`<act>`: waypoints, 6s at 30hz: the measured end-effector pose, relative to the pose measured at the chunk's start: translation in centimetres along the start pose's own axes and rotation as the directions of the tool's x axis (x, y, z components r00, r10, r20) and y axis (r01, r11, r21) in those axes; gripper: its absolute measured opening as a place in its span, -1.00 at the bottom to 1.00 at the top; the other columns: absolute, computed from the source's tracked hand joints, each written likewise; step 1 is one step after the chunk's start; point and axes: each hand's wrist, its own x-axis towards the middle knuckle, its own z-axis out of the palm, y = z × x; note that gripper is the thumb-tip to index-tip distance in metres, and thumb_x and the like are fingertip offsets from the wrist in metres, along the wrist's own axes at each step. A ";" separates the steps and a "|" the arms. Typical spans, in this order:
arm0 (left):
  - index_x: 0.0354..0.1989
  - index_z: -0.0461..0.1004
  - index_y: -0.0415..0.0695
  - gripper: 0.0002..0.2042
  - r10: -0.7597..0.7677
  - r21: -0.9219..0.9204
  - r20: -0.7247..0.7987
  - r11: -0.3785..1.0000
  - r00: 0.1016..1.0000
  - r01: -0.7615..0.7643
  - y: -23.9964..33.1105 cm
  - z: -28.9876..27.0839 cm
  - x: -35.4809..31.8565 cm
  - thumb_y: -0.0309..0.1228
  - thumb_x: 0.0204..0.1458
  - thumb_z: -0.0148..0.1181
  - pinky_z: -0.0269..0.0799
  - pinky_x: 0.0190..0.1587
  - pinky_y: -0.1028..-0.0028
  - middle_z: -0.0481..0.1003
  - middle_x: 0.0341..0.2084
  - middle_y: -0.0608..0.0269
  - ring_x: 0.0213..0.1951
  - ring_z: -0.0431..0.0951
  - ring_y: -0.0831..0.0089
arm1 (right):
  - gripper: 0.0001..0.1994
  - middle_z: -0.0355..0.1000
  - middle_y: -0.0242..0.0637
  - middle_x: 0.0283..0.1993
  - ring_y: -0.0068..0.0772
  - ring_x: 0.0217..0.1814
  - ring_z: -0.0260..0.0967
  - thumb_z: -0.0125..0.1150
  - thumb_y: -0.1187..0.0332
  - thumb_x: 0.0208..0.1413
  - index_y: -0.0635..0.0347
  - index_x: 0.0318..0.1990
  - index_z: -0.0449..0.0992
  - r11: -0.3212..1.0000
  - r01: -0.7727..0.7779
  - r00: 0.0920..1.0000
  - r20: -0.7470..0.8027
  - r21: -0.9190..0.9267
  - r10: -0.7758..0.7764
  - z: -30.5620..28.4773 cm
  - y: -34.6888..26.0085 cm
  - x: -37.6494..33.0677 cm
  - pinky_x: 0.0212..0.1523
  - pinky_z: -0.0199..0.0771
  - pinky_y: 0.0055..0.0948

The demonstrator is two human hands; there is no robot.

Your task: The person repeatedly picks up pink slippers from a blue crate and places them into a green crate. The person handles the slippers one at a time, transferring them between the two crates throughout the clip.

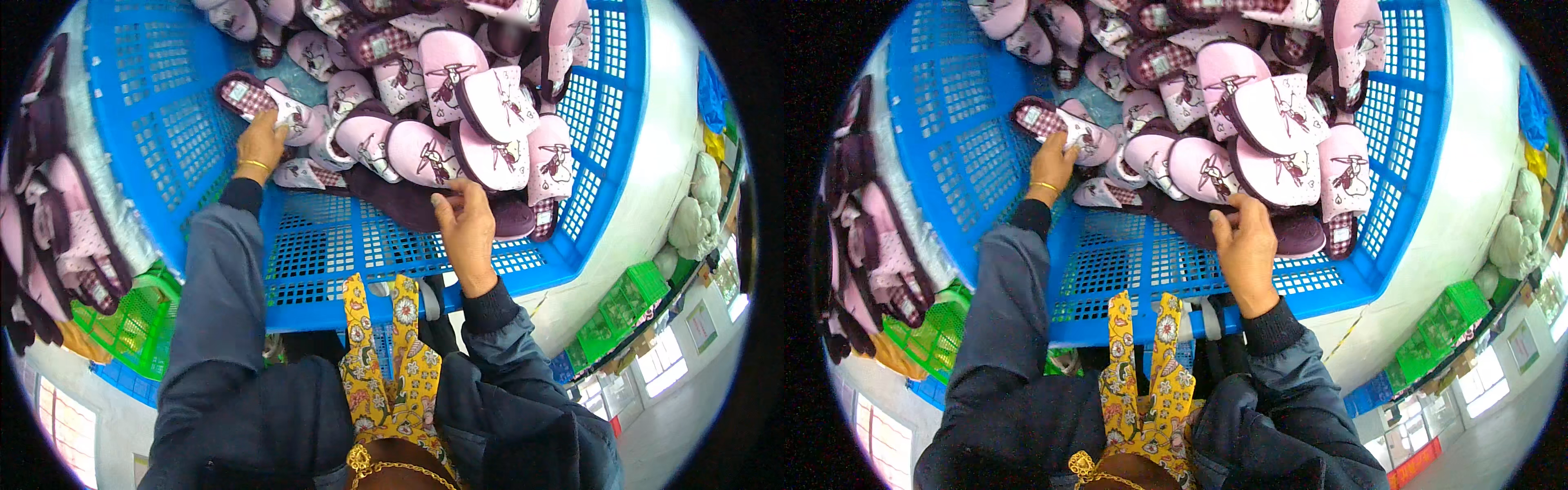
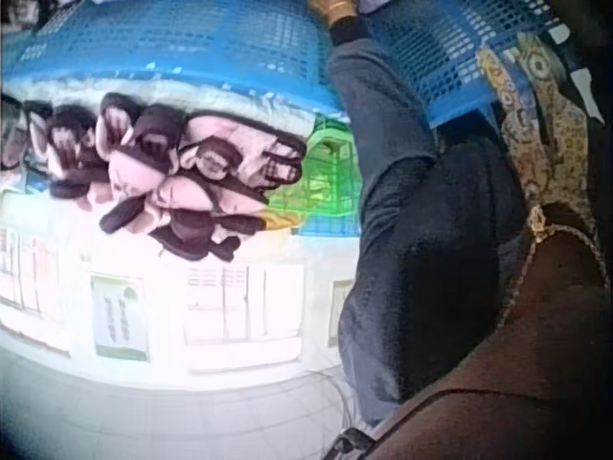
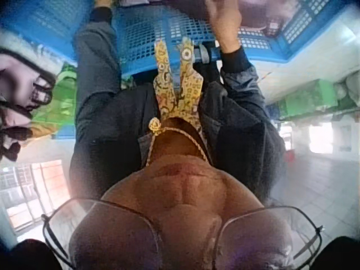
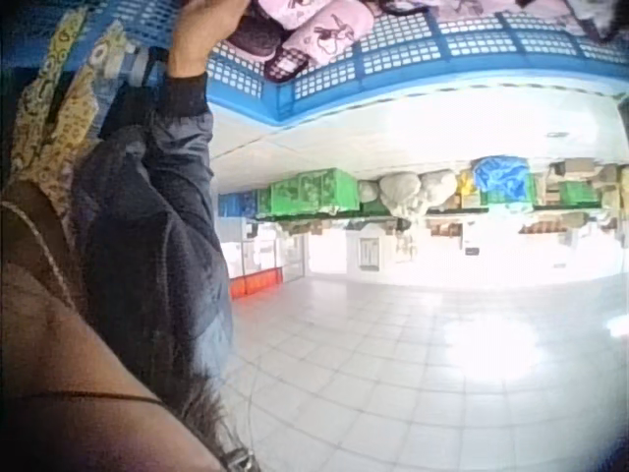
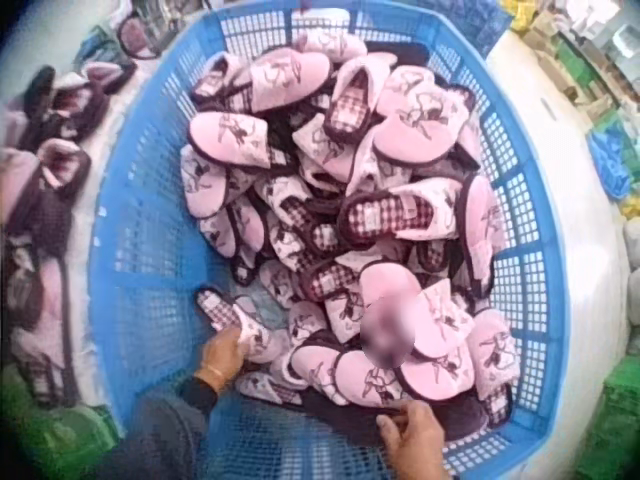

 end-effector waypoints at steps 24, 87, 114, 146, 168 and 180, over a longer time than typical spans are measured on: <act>-0.22 0.50 -0.05 -0.63 0.047 -0.179 0.022 0.983 0.999 -0.043 15.6 -17.7 -12.5 -0.05 -0.09 0.21 0.44 -0.32 0.17 0.54 -0.39 0.02 -0.35 0.54 0.02 | -0.53 0.47 -0.13 -0.18 -0.24 -0.15 0.42 0.36 0.41 -0.13 0.36 -0.03 0.38 0.965 -0.185 0.966 -0.145 0.183 0.213 2.7 6.5 1.5 -0.08 0.42 -0.36; 0.14 0.30 -0.25 -0.57 0.145 0.375 -0.540 0.923 0.829 0.082 -14.5 -62.9 -23.9 -0.46 0.05 0.00 0.14 0.21 0.35 0.35 0.08 0.01 0.14 0.29 0.20 | -0.78 0.44 -0.12 -0.29 -0.10 -0.26 0.42 0.29 0.36 -0.09 0.22 -0.29 0.44 0.961 0.271 0.954 0.117 0.047 -0.275 -1.4 -9.3 -6.1 -0.23 0.43 -0.23; -0.35 0.52 -0.14 -0.86 -0.160 -0.253 0.132 0.949 0.978 0.190 13.4 -3.2 -13.4 -0.40 -0.08 0.18 0.39 -0.13 0.28 0.48 -0.32 0.08 -0.21 0.46 0.13 | -0.78 0.27 -0.55 -0.57 -0.72 -0.58 0.15 0.22 0.18 0.10 0.13 -0.28 0.46 0.698 -0.515 0.828 0.500 0.498 0.254 -7.1 5.1 16.7 -0.61 0.10 -0.65; -0.22 0.39 -0.18 -0.80 -0.700 -0.846 0.403 -0.531 0.589 -0.052 -5.2 13.5 1.7 -0.31 0.10 0.04 0.43 -0.39 0.41 0.43 -0.43 0.22 -0.41 0.45 0.34 | -0.84 0.28 -0.59 -0.52 -0.77 -0.53 0.09 0.17 0.28 0.16 0.17 -0.26 0.48 0.737 -0.198 0.980 0.125 0.646 0.154 -3.2 7.7 12.8 -0.50 0.08 -0.71; -0.09 0.39 -0.28 -0.76 -0.261 -0.513 0.257 -0.853 0.931 -0.097 25.4 -1.7 -5.5 -0.37 0.18 0.03 0.39 0.13 0.28 0.47 -0.10 0.10 0.00 0.45 0.31 | -0.87 0.31 -0.51 -0.55 -0.67 -0.57 0.32 0.08 0.31 0.21 0.09 -0.36 0.34 0.168 -0.195 0.931 0.128 0.966 0.341 -2.3 -3.4 9.7 -0.57 0.27 -0.67; -0.09 0.40 -0.18 -0.78 -0.383 -0.784 0.327 -0.620 0.864 0.022 16.4 -3.9 -9.3 -0.38 0.13 0.04 0.53 -0.17 0.39 0.50 -0.21 0.19 -0.18 0.51 0.37 | -0.90 0.43 -0.33 -0.37 -0.53 -0.35 0.46 0.01 0.37 0.23 0.15 -0.32 0.30 0.236 -0.131 0.950 0.054 0.963 0.309 -1.7 0.7 12.9 -0.41 0.43 -0.58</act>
